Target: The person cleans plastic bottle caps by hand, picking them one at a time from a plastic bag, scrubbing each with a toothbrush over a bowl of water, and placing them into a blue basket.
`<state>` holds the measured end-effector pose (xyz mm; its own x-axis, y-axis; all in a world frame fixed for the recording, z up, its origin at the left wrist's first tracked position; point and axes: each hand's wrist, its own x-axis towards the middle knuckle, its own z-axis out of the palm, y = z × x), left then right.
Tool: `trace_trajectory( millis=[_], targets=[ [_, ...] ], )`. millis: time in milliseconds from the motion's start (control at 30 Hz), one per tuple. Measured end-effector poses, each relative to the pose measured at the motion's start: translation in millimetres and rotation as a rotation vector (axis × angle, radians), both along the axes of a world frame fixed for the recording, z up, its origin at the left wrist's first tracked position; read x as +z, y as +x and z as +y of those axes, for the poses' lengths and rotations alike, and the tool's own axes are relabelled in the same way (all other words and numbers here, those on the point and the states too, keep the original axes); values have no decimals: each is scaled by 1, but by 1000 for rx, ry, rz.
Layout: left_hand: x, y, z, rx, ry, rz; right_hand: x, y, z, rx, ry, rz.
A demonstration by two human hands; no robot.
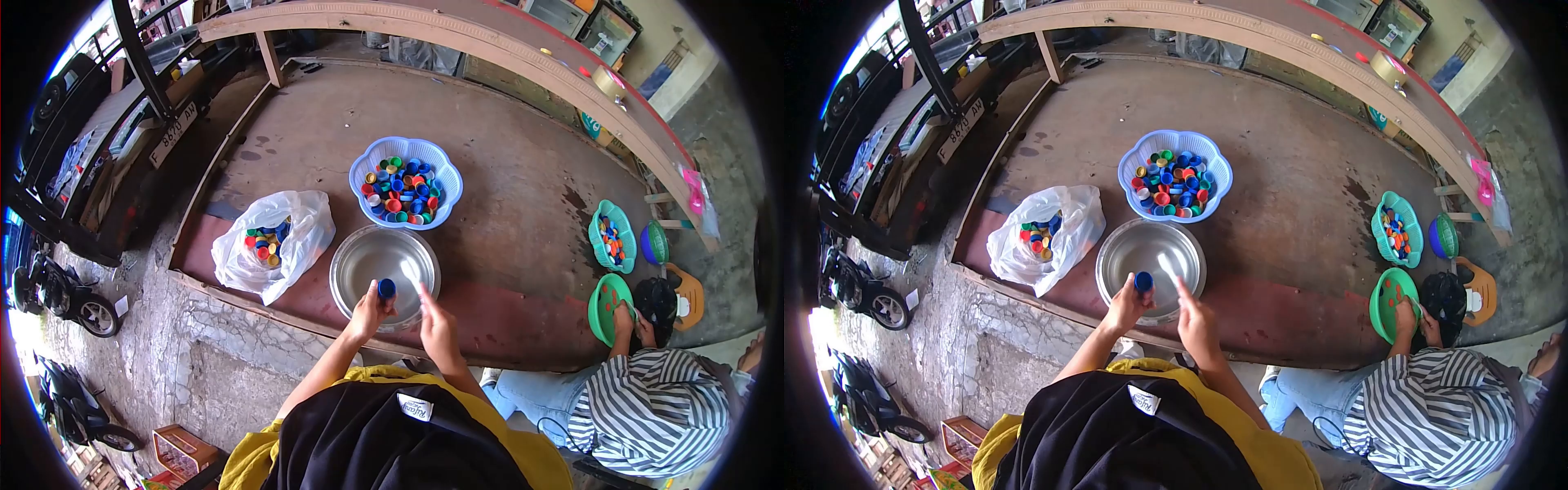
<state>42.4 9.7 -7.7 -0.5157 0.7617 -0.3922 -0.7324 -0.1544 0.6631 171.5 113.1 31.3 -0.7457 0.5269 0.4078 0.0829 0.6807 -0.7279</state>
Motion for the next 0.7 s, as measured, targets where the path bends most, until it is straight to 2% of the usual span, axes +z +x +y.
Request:
trace_trajectory(
  millis=[67,133,167,200,233,300,333,400,500,533,600,700],
  targets=[
    [2,-1,0,12,-2,-57,8,-1,-2,-55,25,81],
    [-2,2,2,62,-31,-74,0,13,-9,77,56,-130],
    [-9,1,2,10,-71,-3,-4,17,-10,139,74,-233],
    [-15,0,0,-42,-109,66,-9,16,-9,107,-96,-135],
    [-20,2,1,-88,-142,133,-11,15,-7,29,-130,-89],
    [-25,4,4,-64,-106,53,-14,12,-6,-126,-205,9],
    [-24,2,7,-59,-115,45,-12,12,-5,-146,-145,66],
    [-18,-6,18,-40,-188,92,-9,20,-9,-92,-199,-22],
    [11,-54,55,-119,-131,349,-8,28,-17,-53,-297,-114],
    [35,-69,72,-99,-112,313,-7,31,-17,-59,-316,-144],
    [32,-115,111,-208,-145,159,-7,32,-17,-68,-313,-153],
    [25,-136,125,-296,-391,215,-9,32,-11,-72,-240,-90]
  ],
)
